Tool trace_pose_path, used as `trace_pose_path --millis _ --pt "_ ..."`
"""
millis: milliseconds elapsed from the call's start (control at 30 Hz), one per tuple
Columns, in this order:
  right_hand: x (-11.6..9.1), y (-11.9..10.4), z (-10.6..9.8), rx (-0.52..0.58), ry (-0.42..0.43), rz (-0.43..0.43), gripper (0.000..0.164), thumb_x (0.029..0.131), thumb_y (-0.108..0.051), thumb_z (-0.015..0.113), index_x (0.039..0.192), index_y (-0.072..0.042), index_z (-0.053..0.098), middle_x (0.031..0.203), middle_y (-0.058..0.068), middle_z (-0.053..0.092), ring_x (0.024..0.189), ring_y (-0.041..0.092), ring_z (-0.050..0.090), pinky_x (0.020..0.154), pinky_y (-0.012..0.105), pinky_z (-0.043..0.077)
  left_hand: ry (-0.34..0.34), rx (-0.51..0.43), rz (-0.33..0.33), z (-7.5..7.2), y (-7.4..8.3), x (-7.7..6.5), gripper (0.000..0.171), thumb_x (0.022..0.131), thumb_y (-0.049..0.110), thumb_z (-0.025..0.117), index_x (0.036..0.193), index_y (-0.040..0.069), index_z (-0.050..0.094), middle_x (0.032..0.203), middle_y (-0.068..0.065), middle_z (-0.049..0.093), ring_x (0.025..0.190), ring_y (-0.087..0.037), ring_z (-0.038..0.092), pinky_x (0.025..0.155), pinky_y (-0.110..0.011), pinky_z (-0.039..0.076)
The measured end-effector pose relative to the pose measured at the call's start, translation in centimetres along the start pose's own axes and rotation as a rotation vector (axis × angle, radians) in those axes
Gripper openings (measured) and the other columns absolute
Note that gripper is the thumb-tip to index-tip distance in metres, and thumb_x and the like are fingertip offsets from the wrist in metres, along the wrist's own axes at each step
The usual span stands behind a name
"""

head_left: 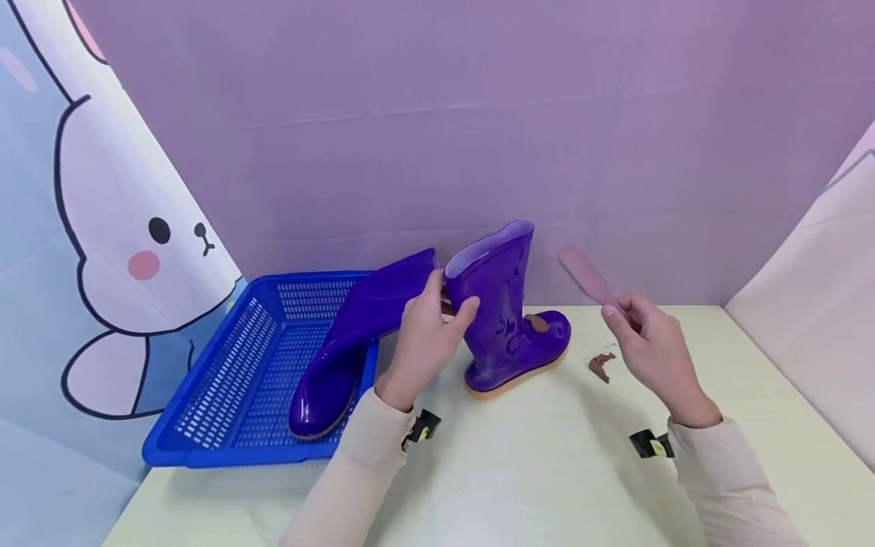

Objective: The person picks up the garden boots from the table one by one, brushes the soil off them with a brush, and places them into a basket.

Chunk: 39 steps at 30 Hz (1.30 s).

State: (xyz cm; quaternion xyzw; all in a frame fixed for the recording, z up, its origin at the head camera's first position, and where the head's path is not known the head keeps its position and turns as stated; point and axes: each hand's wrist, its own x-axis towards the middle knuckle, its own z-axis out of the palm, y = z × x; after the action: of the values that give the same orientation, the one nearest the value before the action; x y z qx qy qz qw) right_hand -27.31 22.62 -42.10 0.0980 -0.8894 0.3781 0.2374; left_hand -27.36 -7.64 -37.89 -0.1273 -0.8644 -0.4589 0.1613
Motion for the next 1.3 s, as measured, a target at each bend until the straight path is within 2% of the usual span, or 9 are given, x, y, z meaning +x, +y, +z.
trace_pose_path --millis 200,433,600,667,767,833,967,1133,1300 --pt "0.1 0.1 -0.3 -0.035 -0.011 0.048 0.032 0.107 -0.031 0.053 0.107 -0.001 0.065 0.071 0.003 0.054 0.060 0.009 0.045 0.054 0.028 0.037 0.011 0.070 -0.018 0.7 0.2 -0.2 0.051 0.094 0.028 0.075 0.135 0.007 0.053 0.115 -0.011 0.070 0.100 -0.025 0.068 0.080 -0.037 0.060" --pt "0.1 0.8 -0.3 -0.061 -0.124 0.109 0.036 0.108 -0.034 0.049 0.112 -0.001 0.062 0.075 0.006 0.061 0.061 0.014 0.048 0.052 0.029 0.038 -0.023 0.160 -0.008 1.7 -0.1 -0.5 0.064 0.090 0.026 0.080 0.144 0.010 0.050 0.126 -0.013 0.071 0.100 -0.027 0.071 0.083 -0.040 0.062" --pt "0.2 1.3 0.2 -0.101 -0.221 0.115 0.037 0.108 -0.035 0.046 0.108 -0.002 0.062 0.069 0.004 0.057 0.059 0.016 0.048 0.058 0.033 0.035 -0.012 0.172 0.025 1.9 -0.4 -0.5 0.045 0.094 0.022 0.075 0.133 0.008 0.057 0.115 -0.012 0.075 0.087 -0.023 0.069 0.076 -0.038 0.059" --pt "0.3 1.4 0.4 -0.107 -0.266 0.116 0.037 0.109 -0.035 0.045 0.107 -0.003 0.062 0.069 0.000 0.063 0.060 0.016 0.050 0.063 0.034 0.034 0.003 0.172 0.050 1.7 -0.6 -0.4 0.036 0.094 0.019 0.074 0.126 0.006 0.061 0.110 -0.012 0.076 0.084 -0.023 0.069 0.074 -0.039 0.058" --pt "0.3 1.5 0.7 -0.108 -0.339 0.121 0.036 0.110 -0.035 0.044 0.106 -0.004 0.061 0.071 -0.003 0.071 0.064 0.015 0.056 0.068 0.035 0.033 0.025 0.171 0.077 1.4 -0.8 -0.2 0.027 0.094 0.015 0.074 0.116 0.004 0.065 0.107 -0.015 0.077 0.090 -0.026 0.073 0.077 -0.043 0.060" --pt "0.3 1.5 1.0 -0.095 -0.381 0.125 0.035 0.110 -0.035 0.044 0.105 -0.005 0.061 0.073 -0.002 0.074 0.065 0.015 0.058 0.066 0.033 0.037 0.036 0.172 0.092 1.1 -0.9 -0.1 0.023 0.092 0.013 0.075 0.112 0.004 0.067 0.108 -0.016 0.077 0.095 -0.029 0.075 0.080 -0.045 0.061" --pt "0.0 1.5 1.9 -0.095 -0.420 0.110 0.033 0.109 -0.033 0.046 0.104 -0.004 0.062 0.070 0.002 0.065 0.058 0.016 0.051 0.055 0.031 0.039 0.034 0.171 0.107 0.7 -1.0 0.0 0.023 0.092 0.012 0.076 0.113 0.006 0.069 0.111 -0.014 0.077 0.098 -0.029 0.075 0.082 -0.046 0.060" --pt "-0.4 1.5 3.5 -0.144 -0.442 0.082 0.031 0.108 -0.027 0.048 0.101 -0.003 0.065 0.066 0.000 0.050 0.057 0.016 0.045 0.056 0.032 0.036 0.005 0.137 0.078 0.4 -0.8 -0.1 0.031 0.096 0.022 0.073 0.123 0.009 0.065 0.110 -0.010 0.077 0.080 -0.020 0.068 0.070 -0.035 0.057" --pt "-0.8 1.8 4.7 -0.157 -0.466 0.082 0.026 0.107 -0.025 0.049 0.095 -0.006 0.063 0.067 0.001 0.052 0.058 0.016 0.045 0.055 0.032 0.037 0.009 0.110 0.085 0.3 -0.4 -0.2 0.037 0.102 0.033 0.063 0.130 0.010 0.061 0.111 -0.011 0.076 0.084 -0.020 0.070 0.071 -0.035 0.058"
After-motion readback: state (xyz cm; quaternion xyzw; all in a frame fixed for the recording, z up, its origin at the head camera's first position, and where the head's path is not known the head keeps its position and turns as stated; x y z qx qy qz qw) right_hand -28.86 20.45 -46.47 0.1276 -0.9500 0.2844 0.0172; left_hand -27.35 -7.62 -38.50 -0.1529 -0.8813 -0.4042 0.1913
